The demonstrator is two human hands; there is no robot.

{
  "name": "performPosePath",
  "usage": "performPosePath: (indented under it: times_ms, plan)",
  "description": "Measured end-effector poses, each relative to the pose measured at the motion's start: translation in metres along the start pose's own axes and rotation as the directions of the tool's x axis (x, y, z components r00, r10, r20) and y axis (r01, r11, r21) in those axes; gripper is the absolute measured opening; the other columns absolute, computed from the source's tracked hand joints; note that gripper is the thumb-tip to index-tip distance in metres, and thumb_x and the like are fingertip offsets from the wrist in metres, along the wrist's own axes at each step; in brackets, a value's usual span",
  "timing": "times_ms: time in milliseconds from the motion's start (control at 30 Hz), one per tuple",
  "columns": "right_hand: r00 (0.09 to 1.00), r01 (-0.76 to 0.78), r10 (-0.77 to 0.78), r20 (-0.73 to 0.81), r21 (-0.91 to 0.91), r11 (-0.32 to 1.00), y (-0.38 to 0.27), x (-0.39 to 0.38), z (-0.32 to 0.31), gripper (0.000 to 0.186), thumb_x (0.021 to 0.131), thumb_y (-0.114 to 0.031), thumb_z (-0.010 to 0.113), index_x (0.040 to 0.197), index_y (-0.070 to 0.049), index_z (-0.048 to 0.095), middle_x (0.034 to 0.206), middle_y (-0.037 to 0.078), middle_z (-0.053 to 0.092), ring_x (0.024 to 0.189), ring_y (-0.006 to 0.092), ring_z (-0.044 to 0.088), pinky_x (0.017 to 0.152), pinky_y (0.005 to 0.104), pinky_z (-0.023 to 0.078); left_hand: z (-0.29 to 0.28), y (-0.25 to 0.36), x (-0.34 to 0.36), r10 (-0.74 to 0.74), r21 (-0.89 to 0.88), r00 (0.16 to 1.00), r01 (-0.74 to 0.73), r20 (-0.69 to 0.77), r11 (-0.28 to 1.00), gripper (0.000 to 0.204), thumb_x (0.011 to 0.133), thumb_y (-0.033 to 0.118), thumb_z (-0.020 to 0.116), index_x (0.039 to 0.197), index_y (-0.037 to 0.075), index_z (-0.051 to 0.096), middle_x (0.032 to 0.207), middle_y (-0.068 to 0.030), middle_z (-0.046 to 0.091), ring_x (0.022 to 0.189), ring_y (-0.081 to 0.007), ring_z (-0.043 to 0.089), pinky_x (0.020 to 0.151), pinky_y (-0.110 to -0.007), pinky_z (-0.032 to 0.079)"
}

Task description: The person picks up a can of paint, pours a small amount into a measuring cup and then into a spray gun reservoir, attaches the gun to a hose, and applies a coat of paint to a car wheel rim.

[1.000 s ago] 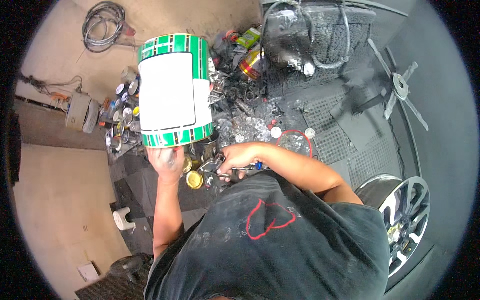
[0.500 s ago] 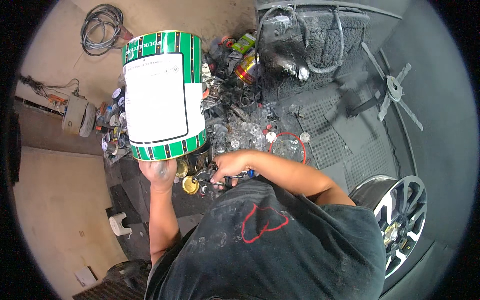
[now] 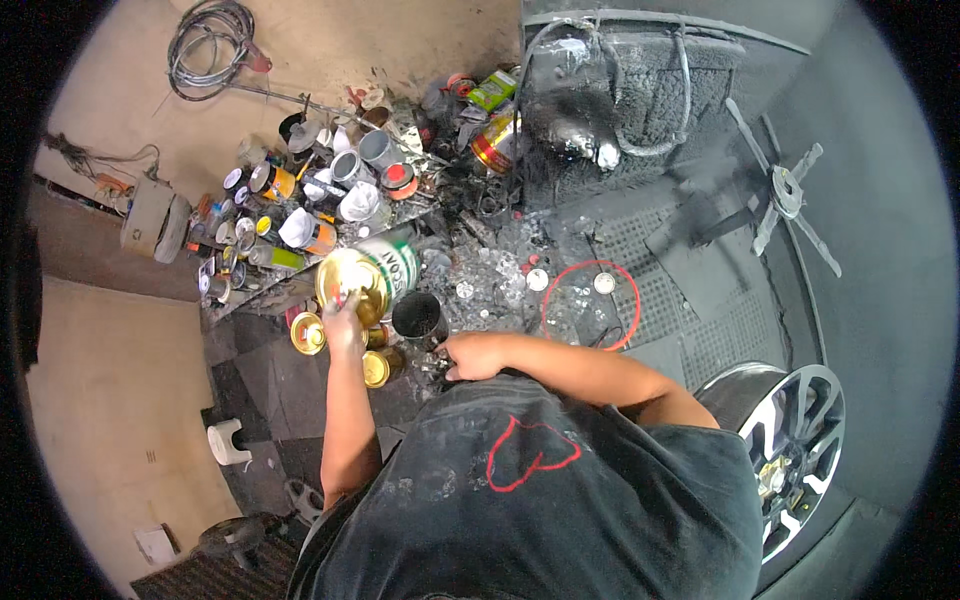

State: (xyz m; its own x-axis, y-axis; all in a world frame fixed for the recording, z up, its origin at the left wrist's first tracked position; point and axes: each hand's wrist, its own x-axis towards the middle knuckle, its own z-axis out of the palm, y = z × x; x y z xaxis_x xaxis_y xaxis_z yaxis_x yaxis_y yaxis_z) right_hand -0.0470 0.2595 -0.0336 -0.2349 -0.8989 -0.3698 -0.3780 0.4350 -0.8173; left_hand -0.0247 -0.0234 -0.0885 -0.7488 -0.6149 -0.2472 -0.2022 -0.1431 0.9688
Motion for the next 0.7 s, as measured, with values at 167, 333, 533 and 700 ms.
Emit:
performPosePath:
  times_ms: [167, 333, 533, 700]
  plan:
    - [0.965, -0.246, 0.263, -0.020, 0.290, 0.925, 0.107, -0.013, 0.007, 0.050, 0.087, -0.032, 0.067, 0.120, 0.005, 0.061, 0.114, 0.024, 0.067, 0.105, 0.0368, 0.065, 0.087, 0.0461, 0.053, -0.122, -0.152, -0.001, -0.586, -0.506, 0.808, 0.532, 0.063, 0.679, 0.040, 0.099, 0.033, 0.054, 0.132, 0.010, 0.054, 0.124, -0.0048, 0.062, 0.113, -0.0254, 0.060, 0.093, -0.042, 0.051]
    - [0.680, -0.359, 0.712, -0.177, 0.767, 0.533, 0.166, -0.084, 0.006, 0.033, 0.083, -0.016, 0.067, 0.107, 0.007, 0.064, 0.100, 0.024, 0.069, 0.096, 0.0376, 0.068, 0.073, 0.0460, 0.057, -0.168, -0.183, -0.089, -0.724, -0.621, 0.688, 0.545, -0.053, 0.563, 0.045, 0.099, 0.038, 0.051, 0.132, 0.006, 0.053, 0.119, -0.0133, 0.063, 0.107, -0.0314, 0.062, 0.096, -0.045, 0.051]
    - [0.350, -0.463, 0.584, -0.733, 0.407, 0.788, 0.228, -0.124, 0.027, 0.023, 0.084, -0.016, 0.065, 0.096, 0.004, 0.064, 0.083, 0.021, 0.067, 0.076, 0.0260, 0.068, 0.069, 0.0421, 0.053, -0.302, -0.273, -0.172, -0.851, -0.547, 0.517, 0.688, -0.090, 0.476, 0.052, 0.100, 0.042, 0.043, 0.133, 0.002, 0.052, 0.129, -0.0207, 0.059, 0.112, -0.0406, 0.058, 0.098, -0.051, 0.046]
    - [0.167, -0.212, 0.642, -0.748, 0.609, 0.764, 0.122, -0.166, -0.038, 0.026, 0.092, -0.018, 0.065, 0.103, 0.005, 0.061, 0.078, 0.011, 0.066, 0.062, 0.0158, 0.066, 0.055, 0.0336, 0.056, -0.284, -0.244, -0.204, -0.690, -0.417, 0.718, 0.601, -0.092, 0.682, 0.051, 0.102, 0.041, 0.041, 0.132, 0.002, 0.052, 0.124, -0.0194, 0.061, 0.109, -0.0376, 0.060, 0.096, -0.050, 0.047]
